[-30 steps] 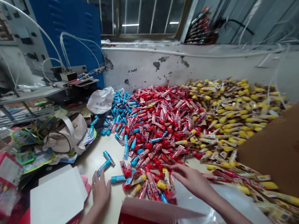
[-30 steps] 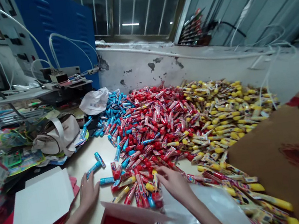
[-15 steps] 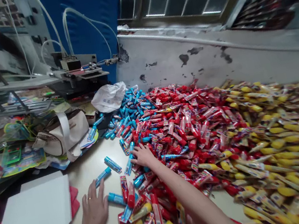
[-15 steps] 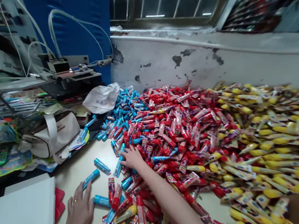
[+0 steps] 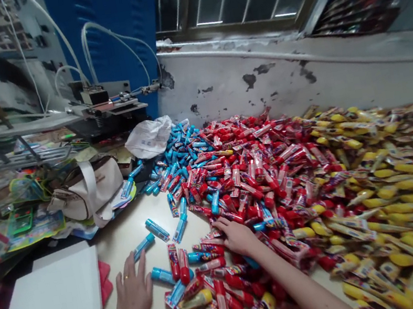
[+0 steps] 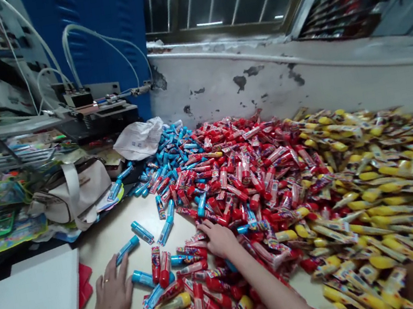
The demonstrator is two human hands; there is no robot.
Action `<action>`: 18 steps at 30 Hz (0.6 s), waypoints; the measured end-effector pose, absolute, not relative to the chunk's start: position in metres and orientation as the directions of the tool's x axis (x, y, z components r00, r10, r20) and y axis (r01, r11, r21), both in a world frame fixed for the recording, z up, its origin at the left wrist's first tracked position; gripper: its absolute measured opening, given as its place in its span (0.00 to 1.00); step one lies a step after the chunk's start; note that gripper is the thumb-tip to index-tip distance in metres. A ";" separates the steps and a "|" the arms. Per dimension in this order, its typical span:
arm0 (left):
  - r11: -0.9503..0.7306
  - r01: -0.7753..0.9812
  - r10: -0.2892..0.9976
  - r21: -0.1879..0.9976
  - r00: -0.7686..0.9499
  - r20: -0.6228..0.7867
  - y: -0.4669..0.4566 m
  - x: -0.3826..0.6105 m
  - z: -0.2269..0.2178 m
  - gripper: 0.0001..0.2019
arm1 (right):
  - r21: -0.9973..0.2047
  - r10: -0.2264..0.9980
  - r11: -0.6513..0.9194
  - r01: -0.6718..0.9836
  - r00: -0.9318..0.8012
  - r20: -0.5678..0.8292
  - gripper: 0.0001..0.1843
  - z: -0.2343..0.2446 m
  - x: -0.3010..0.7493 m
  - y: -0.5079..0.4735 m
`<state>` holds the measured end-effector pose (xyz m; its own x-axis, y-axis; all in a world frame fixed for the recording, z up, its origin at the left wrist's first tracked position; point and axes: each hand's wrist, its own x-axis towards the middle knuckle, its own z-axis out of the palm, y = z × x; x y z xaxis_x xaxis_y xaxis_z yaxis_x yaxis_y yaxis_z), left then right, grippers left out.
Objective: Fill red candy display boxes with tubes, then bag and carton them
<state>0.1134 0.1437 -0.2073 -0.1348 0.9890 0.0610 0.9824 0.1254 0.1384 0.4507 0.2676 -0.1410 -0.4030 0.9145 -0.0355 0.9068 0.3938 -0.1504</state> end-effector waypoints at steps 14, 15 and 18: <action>0.111 0.980 0.988 0.165 -0.127 0.089 0.140 0.113 -0.192 0.27 | -0.575 0.984 0.162 0.802 -0.176 0.031 0.22 -0.027 0.441 0.148; 0.105 0.980 0.987 0.171 -0.123 0.100 0.139 0.112 -0.192 0.27 | -0.630 0.989 0.137 0.764 -0.136 0.051 0.21 -0.008 0.441 0.125; 0.081 0.977 0.984 0.195 -0.109 0.139 0.137 0.110 -0.191 0.26 | -0.596 0.970 0.067 0.800 0.088 0.228 0.21 0.041 0.443 0.041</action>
<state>0.1105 0.1367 -0.1910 -0.1093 0.9842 0.1391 0.9775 0.0810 0.1948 0.4431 0.0411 0.0409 0.0883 0.9697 0.2278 0.7998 0.0673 -0.5965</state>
